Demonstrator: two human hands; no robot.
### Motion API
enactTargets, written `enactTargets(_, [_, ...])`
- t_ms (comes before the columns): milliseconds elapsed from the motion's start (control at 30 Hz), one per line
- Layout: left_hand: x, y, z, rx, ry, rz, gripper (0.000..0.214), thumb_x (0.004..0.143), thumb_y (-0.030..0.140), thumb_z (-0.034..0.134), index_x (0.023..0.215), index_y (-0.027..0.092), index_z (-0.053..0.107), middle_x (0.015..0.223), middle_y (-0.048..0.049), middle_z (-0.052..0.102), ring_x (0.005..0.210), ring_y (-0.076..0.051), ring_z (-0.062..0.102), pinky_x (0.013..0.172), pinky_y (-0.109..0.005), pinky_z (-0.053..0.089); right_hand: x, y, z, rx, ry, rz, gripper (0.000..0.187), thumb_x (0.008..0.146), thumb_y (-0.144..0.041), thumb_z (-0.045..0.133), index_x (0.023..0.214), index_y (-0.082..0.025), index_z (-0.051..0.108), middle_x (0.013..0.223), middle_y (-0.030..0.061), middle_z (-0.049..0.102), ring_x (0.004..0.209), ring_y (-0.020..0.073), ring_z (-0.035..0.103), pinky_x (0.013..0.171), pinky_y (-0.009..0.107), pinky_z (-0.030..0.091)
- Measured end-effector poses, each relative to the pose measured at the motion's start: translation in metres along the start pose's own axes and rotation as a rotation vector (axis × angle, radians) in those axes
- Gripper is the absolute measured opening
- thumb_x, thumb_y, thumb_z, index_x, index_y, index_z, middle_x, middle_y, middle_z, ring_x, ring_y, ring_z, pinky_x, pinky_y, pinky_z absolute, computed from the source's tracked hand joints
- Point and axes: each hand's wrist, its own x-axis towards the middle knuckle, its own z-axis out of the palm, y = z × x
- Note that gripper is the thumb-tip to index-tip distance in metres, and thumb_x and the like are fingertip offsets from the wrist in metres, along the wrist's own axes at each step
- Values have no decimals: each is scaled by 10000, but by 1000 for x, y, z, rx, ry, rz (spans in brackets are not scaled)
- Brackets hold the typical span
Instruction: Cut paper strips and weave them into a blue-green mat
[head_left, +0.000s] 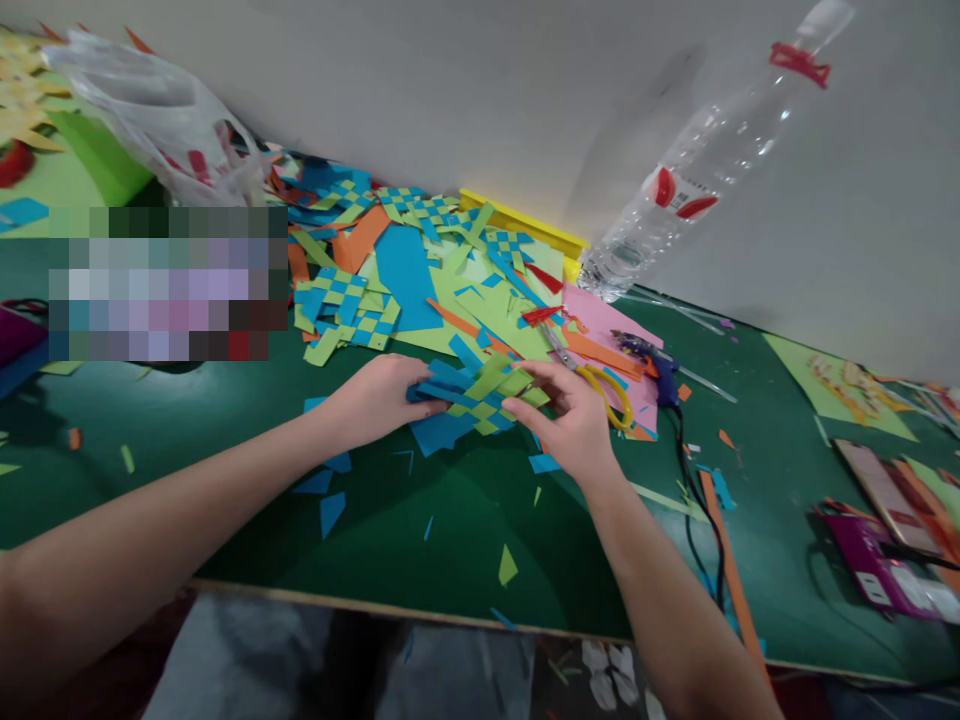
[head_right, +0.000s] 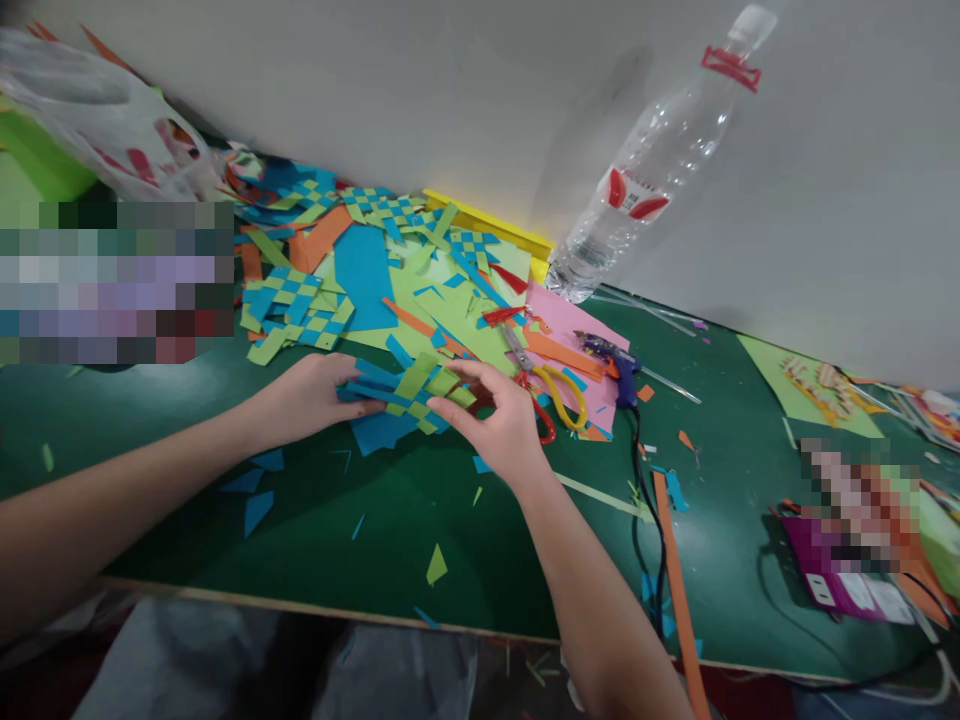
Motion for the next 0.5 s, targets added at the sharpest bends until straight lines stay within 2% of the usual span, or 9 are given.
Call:
enactTargets(100, [1,1,-1,36,-13,-29,249,772,402,625,787,175,727,745,-53,650,699,-192,587,624,-264,404,1,4,0,84,-38,55,498,689,-419,777,1122,-226,627,1012,66,665,859,188,636,683,297,561])
enactTargets(300, [1,-2,1,60,5,-67,255,737,416,645,706,172,710,725,-54,643,693,-196,594,616,-273,425,3,15,2,135,-122,155,554,618,-475,807,1066,-207,623,964,56,685,706,172,653,696,347,581])
enactTargets(500, [1,-6,5,-57,2,-77,265,725,379,645,834,148,719,854,-104,707,772,-247,640,693,-326,483,1,15,4,110,-258,175,458,690,-437,771,1059,-196,645,991,68,729,844,215,692,767,355,561])
